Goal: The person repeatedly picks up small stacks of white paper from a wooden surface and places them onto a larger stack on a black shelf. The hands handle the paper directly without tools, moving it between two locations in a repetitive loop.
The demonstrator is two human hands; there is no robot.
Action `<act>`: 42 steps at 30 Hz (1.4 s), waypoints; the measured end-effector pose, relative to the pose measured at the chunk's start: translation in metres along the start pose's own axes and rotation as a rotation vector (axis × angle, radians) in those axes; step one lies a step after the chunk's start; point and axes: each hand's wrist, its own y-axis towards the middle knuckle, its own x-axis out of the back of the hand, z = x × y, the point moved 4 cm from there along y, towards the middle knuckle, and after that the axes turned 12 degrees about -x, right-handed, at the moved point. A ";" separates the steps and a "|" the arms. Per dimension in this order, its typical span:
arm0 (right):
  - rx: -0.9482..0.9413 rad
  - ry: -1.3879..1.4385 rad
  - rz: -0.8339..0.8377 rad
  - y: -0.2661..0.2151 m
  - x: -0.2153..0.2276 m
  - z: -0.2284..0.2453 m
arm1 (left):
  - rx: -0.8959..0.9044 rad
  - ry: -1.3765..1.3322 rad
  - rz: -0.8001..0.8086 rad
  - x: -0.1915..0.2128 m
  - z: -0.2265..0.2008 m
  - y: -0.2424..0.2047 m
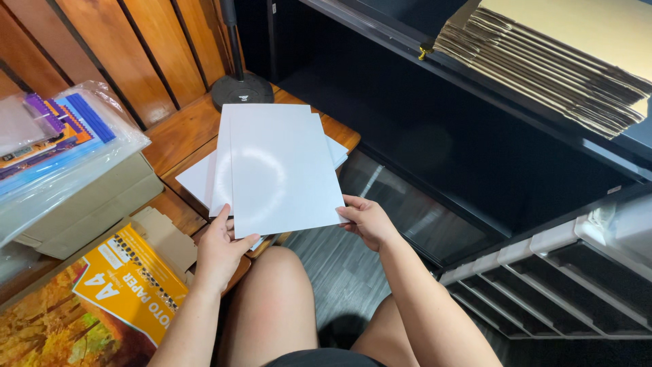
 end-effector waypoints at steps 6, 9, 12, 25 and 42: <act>0.004 -0.012 -0.002 0.003 0.001 -0.004 | 0.021 0.025 0.006 -0.002 -0.008 -0.004; 0.018 -0.004 -0.015 0.004 0.000 -0.004 | 0.036 0.025 -0.004 -0.002 0.003 0.000; 0.031 0.008 -0.021 0.008 0.001 -0.007 | 0.070 0.077 0.000 -0.007 -0.001 -0.001; 0.091 0.003 0.061 -0.017 -0.010 0.013 | -0.274 0.585 -0.020 -0.006 -0.029 0.003; 0.432 0.056 -0.138 -0.196 0.016 0.159 | -0.854 0.589 -0.060 -0.040 -0.222 -0.025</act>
